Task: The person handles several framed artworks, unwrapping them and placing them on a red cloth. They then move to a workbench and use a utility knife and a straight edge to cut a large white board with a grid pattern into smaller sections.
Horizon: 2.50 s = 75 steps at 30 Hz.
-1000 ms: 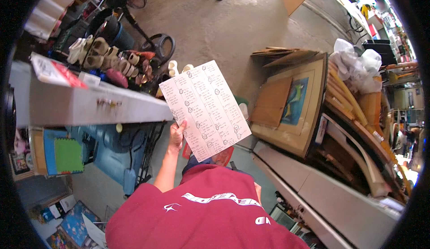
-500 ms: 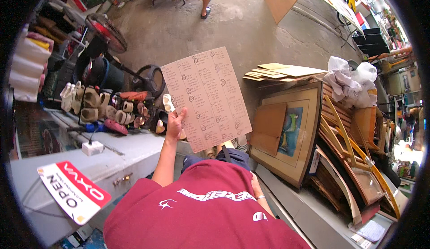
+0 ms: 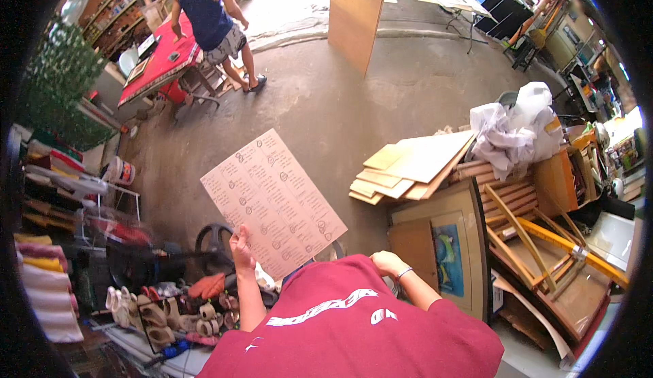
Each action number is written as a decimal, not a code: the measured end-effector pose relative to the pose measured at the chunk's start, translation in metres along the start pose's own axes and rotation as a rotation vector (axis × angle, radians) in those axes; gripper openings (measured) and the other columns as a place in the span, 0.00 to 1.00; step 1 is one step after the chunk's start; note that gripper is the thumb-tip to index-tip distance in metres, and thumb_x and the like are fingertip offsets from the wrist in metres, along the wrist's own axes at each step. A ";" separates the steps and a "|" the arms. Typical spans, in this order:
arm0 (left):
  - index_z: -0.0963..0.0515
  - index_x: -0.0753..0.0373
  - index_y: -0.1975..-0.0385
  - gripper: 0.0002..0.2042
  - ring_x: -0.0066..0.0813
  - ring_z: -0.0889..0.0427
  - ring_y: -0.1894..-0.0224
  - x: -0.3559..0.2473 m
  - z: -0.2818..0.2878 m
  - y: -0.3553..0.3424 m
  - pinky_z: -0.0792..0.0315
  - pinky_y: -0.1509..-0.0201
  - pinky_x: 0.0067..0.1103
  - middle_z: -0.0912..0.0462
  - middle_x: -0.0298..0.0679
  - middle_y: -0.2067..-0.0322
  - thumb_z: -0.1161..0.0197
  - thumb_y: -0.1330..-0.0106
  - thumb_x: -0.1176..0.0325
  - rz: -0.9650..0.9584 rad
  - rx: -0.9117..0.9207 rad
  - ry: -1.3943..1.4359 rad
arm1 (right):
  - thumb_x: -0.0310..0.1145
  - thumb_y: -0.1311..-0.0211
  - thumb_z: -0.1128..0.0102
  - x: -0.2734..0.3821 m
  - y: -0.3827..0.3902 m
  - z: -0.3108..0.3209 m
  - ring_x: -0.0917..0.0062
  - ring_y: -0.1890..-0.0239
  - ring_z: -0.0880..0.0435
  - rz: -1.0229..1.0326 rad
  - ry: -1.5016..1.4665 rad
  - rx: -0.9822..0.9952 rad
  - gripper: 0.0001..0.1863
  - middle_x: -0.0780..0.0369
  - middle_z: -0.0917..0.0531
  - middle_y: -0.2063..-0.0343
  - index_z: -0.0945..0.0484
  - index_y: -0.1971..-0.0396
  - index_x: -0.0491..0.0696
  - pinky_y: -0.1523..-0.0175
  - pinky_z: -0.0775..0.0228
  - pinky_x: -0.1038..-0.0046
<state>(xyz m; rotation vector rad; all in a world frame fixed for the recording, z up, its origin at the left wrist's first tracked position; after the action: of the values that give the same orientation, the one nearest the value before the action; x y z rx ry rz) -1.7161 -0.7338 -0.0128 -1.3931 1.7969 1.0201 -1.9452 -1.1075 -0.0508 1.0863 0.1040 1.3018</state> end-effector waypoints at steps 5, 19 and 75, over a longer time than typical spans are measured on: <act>0.23 0.67 0.46 0.14 0.32 0.14 0.53 -0.006 -0.053 -0.100 0.20 0.46 0.28 0.14 0.43 0.51 0.41 0.24 0.66 -0.001 -0.004 0.078 | 0.46 0.32 0.42 0.021 -0.050 0.113 0.54 0.56 0.13 -0.026 -0.144 -0.221 0.18 0.51 0.13 0.61 0.16 0.55 0.47 0.50 0.22 0.59; 0.21 0.72 0.50 0.17 0.26 0.14 0.61 0.015 -0.283 -0.490 0.18 0.57 0.24 0.13 0.43 0.58 0.39 0.25 0.62 0.431 0.485 -0.224 | 0.60 0.26 0.51 0.027 -0.197 0.368 0.74 0.49 0.18 0.139 -1.278 -0.886 0.35 0.59 0.17 0.52 0.29 0.41 0.41 0.46 0.25 0.72; 0.21 0.65 0.59 0.13 0.27 0.20 0.63 0.630 -1.122 -1.094 0.26 0.57 0.26 0.17 0.38 0.66 0.39 0.30 0.60 0.482 0.134 -0.810 | 0.37 0.23 0.49 -0.650 -0.355 1.175 0.56 0.65 0.16 -0.630 -0.655 -1.667 0.16 0.47 0.16 0.67 0.25 0.55 0.37 0.58 0.26 0.61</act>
<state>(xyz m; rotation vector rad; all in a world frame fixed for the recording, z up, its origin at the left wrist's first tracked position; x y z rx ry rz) -0.8297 -2.1583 -0.2007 -0.3409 1.5297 1.4088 -1.1869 -2.2700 0.0140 -0.0889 -0.9116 0.1135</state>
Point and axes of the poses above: each hand's wrist, its own y-axis away from the middle knuckle, its own z-axis out of the back of the hand, x = y × z, the point moved 1 cm from there along -y, towards the middle knuckle
